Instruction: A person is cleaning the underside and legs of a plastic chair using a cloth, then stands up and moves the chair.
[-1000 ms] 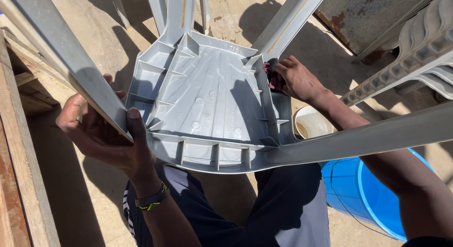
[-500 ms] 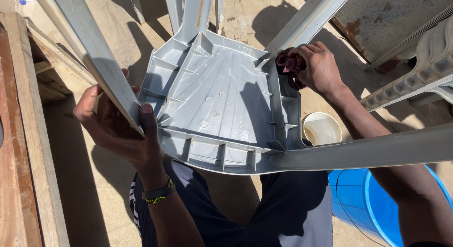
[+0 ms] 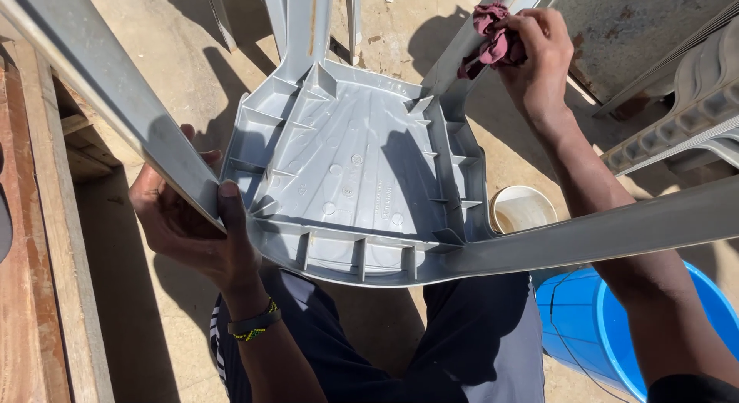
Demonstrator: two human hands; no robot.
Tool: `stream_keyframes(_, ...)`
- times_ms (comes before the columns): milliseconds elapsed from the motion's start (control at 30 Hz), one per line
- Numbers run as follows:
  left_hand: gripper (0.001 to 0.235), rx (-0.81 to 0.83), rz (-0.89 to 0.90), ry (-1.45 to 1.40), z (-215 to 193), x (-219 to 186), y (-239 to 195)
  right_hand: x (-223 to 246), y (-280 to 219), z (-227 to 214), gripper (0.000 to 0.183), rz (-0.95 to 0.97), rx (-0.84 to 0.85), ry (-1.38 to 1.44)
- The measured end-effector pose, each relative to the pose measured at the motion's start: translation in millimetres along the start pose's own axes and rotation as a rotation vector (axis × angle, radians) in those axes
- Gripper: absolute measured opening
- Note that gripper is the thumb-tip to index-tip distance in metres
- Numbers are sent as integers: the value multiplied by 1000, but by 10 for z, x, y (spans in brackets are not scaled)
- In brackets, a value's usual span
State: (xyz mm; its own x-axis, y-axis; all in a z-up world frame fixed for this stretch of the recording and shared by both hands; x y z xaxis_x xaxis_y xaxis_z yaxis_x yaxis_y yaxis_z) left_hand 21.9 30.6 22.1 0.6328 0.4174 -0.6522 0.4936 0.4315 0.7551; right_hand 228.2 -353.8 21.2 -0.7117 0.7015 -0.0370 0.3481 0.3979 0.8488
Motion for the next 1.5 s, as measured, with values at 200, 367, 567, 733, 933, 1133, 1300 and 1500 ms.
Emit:
stream_keyframes(200, 52, 21, -87, -18, -10, 77, -65, -133, -618, 633, 35, -108, 545, -156)
stream_keyframes(367, 49, -17, -68, 29, 23, -2, 3, -461, 325, -152, 20, -63, 3, -52)
stream_keyframes(567, 47, -7, -28, 10, -13, 88, 22, -137, 146, 242, 27, -82, 159, -88)
stream_keyframes(733, 51, -22, -37, 37, -4, 85, 7, -98, -604, 768, 31, -112, 510, -125)
stream_keyframes(933, 46, -26, -26, 8, -23, 138, 7, -503, 366, 37, 30, -112, 253, -244)
stream_keyframes(1133, 52, -54, -80, -9, -40, 130, 24, -416, 735, 7, 19, -152, 145, -214)
stream_keyframes(1300, 67, -74, -117, -15, -38, 134, 42, -226, 634, 231, 25, -215, 185, -236)
stream_keyframes(1500, 59, -49, -123, -15, -18, 337, -4, -536, 670, 495, 35, -285, 553, -355)
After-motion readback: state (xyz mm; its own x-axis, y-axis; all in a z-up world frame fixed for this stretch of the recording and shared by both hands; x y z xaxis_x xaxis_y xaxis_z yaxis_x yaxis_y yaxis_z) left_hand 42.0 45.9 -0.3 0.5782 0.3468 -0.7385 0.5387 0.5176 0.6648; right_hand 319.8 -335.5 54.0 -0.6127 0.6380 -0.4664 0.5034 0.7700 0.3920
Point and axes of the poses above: each hand's wrist, its own y-axis towards the middle knuckle, its own z-axis out of the palm, x = y × z, the point moved 5 cm from there along y, towards the middle knuckle, and after that the axes turned 6 degrees about x, right-handed, at the moved point
